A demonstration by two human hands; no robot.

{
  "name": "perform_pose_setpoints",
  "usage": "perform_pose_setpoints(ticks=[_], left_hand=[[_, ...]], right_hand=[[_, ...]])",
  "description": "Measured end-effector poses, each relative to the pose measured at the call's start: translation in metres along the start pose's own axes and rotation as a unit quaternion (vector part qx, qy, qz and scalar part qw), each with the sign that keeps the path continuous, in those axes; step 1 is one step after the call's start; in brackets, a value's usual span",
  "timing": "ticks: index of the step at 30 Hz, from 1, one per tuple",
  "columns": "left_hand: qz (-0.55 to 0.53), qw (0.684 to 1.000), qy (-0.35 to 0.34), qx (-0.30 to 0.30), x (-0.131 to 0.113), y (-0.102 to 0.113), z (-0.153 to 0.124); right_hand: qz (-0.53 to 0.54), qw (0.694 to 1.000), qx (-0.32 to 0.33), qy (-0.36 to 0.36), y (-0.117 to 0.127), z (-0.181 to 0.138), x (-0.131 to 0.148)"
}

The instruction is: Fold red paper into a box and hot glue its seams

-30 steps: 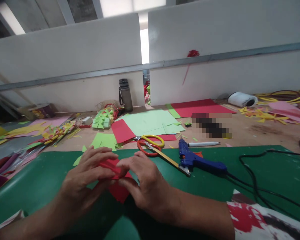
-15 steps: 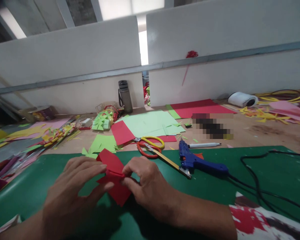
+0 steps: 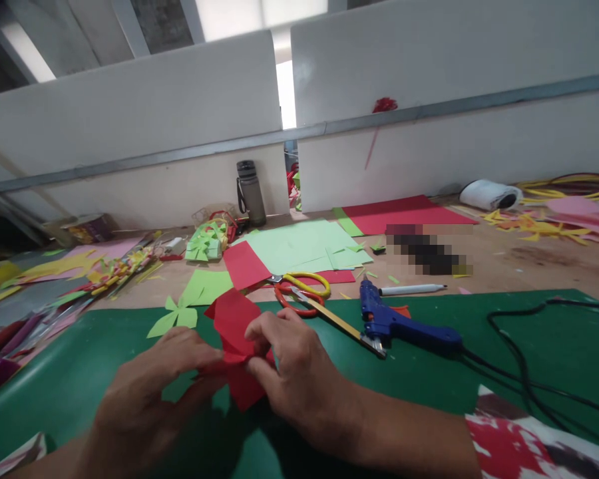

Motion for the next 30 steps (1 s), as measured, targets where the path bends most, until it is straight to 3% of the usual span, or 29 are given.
perform_pose_setpoints(ticks=[5,24,30], left_hand=[[0.003,1.0,0.003,0.015,0.001,-0.002,-0.002],[0.01,1.0,-0.009,-0.006,0.009,-0.003,-0.003],[0.015,0.999,-0.039,-0.011,0.006,-0.003,-0.005]], right_hand=[[-0.038,0.998,-0.004,0.057,-0.003,-0.005,0.002],[-0.022,0.993,0.026,0.11,-0.002,-0.002,0.011],[-0.102,0.977,0.042,0.181,0.003,-0.002,0.027]])
Point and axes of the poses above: each hand's wrist, its own z-axis towards the middle knuckle, its own y-axis out of the back of the hand, x = y × z, the point moved 7 cm from there along z, towards the middle knuckle
